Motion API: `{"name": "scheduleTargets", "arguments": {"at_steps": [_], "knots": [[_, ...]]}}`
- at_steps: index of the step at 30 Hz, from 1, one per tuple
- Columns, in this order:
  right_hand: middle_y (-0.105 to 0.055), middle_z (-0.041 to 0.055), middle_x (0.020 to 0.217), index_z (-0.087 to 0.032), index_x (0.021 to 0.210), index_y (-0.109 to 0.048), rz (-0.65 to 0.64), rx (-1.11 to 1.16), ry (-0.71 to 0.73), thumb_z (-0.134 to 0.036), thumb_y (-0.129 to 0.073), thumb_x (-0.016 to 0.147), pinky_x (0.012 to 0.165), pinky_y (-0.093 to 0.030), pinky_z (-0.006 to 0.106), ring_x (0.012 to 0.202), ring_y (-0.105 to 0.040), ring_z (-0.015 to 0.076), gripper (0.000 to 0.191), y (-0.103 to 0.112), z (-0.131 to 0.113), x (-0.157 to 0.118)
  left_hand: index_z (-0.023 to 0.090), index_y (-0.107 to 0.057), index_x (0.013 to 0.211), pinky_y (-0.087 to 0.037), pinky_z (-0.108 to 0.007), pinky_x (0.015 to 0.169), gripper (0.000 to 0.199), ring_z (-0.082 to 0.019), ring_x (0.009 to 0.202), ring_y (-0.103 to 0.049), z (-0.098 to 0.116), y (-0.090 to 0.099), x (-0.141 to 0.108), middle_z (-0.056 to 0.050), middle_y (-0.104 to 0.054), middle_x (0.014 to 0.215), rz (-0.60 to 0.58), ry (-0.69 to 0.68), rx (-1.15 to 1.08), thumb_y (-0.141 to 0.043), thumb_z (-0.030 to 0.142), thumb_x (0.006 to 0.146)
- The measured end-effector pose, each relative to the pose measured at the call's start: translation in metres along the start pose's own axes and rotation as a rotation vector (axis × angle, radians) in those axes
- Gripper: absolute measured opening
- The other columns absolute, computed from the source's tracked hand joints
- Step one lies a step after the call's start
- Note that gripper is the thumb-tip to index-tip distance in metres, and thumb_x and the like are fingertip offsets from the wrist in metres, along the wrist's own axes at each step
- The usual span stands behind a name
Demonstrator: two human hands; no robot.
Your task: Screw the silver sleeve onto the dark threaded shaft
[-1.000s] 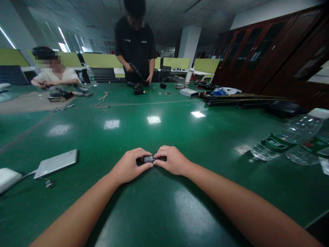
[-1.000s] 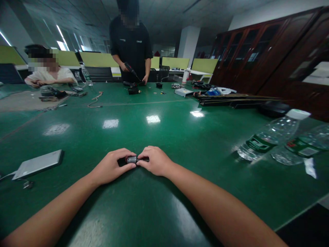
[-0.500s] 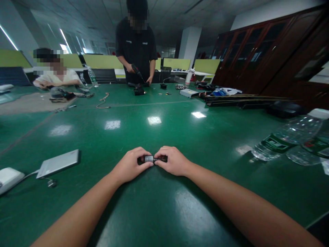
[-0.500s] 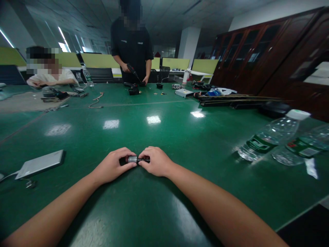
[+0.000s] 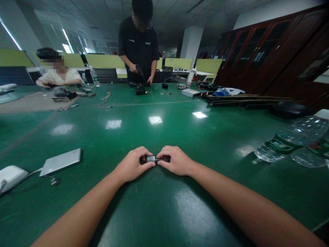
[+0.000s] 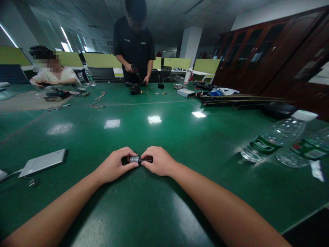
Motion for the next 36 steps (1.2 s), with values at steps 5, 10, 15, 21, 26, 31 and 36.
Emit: {"name": "scheduleTargets", "arguments": {"at_steps": [5, 10, 15, 21, 26, 31, 36], "knots": [[-0.070, 0.0035, 0.079, -0.018, 0.091, -0.075, -0.012, 0.011, -0.002, -0.018, -0.070, 0.080, 0.071, -0.046, 0.027, 0.075, -0.061, 0.0156, 0.012, 0.0016, 0.0009, -0.0010, 0.019, -0.069, 0.096, -0.047, -0.029, 0.071, 0.019, -0.018, 0.079, -0.060, -0.0023, -0.0008, -0.0005, -0.004, -0.065, 0.086, 0.003, -0.011, -0.006, -0.067, 0.034, 0.085], [-0.069, 0.0035, 0.077, -0.017, 0.089, -0.075, -0.020, -0.002, -0.008, -0.017, -0.070, 0.079, 0.070, -0.045, 0.027, 0.074, -0.060, 0.0158, 0.012, 0.0039, 0.0003, -0.0015, 0.018, -0.069, 0.097, -0.047, -0.029, 0.072, 0.019, -0.018, 0.079, -0.060, -0.0031, -0.0013, -0.0007, -0.004, -0.065, 0.087, 0.000, -0.003, -0.008, -0.068, 0.033, 0.085], [-0.068, 0.0029, 0.075, -0.017, 0.089, -0.075, -0.026, 0.003, -0.022, -0.016, -0.071, 0.077, 0.069, -0.044, 0.026, 0.073, -0.060, 0.0151, 0.013, 0.0060, 0.0001, -0.0021, 0.018, -0.070, 0.098, -0.047, -0.029, 0.073, 0.019, -0.018, 0.080, -0.060, -0.0036, -0.0006, 0.0001, -0.004, -0.065, 0.088, -0.004, 0.001, -0.007, -0.068, 0.032, 0.085], [-0.067, 0.0030, 0.075, -0.016, 0.090, -0.076, -0.039, 0.020, -0.036, -0.016, -0.071, 0.077, 0.068, -0.044, 0.025, 0.072, -0.059, 0.0145, 0.014, 0.0067, 0.0027, -0.0016, 0.018, -0.070, 0.097, -0.047, -0.029, 0.072, 0.019, -0.018, 0.079, -0.060, -0.0042, -0.0011, 0.0001, -0.004, -0.065, 0.088, -0.004, 0.002, -0.013, -0.068, 0.033, 0.085], [-0.066, 0.0025, 0.074, -0.016, 0.089, -0.076, -0.056, 0.009, -0.047, -0.016, -0.071, 0.077, 0.067, -0.043, 0.025, 0.071, -0.058, 0.0141, 0.013, 0.0070, 0.0035, -0.0018, 0.018, -0.070, 0.097, -0.046, -0.029, 0.073, 0.019, -0.018, 0.080, -0.060, -0.0049, -0.0019, -0.0004, -0.003, -0.065, 0.088, -0.016, 0.014, -0.013, -0.069, 0.033, 0.084], [-0.067, 0.0029, 0.076, -0.017, 0.092, -0.076, -0.071, -0.006, -0.037, -0.017, -0.071, 0.078, 0.068, -0.042, 0.026, 0.073, -0.059, 0.0150, 0.014, 0.0069, 0.0019, -0.0029, 0.018, -0.070, 0.098, -0.046, -0.029, 0.073, 0.019, -0.018, 0.080, -0.060, -0.0038, -0.0010, 0.0004, -0.003, -0.065, 0.088, -0.018, 0.025, -0.018, -0.069, 0.032, 0.085], [-0.065, 0.0025, 0.075, -0.017, 0.089, -0.075, -0.055, -0.005, -0.022, -0.016, -0.071, 0.077, 0.068, -0.043, 0.026, 0.072, -0.058, 0.0148, 0.012, 0.0090, 0.0034, -0.0042, 0.018, -0.070, 0.098, -0.046, -0.030, 0.074, 0.019, -0.018, 0.080, -0.060, -0.0031, -0.0005, 0.0005, -0.004, -0.065, 0.088, -0.014, 0.023, -0.019, -0.069, 0.032, 0.084]]}}
Point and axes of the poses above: each hand's wrist, its own x-axis towards the middle knuckle, its own y-axis out of the back of the hand, z = x × y, the point moved 7 cm from there along x, towards the middle knuckle
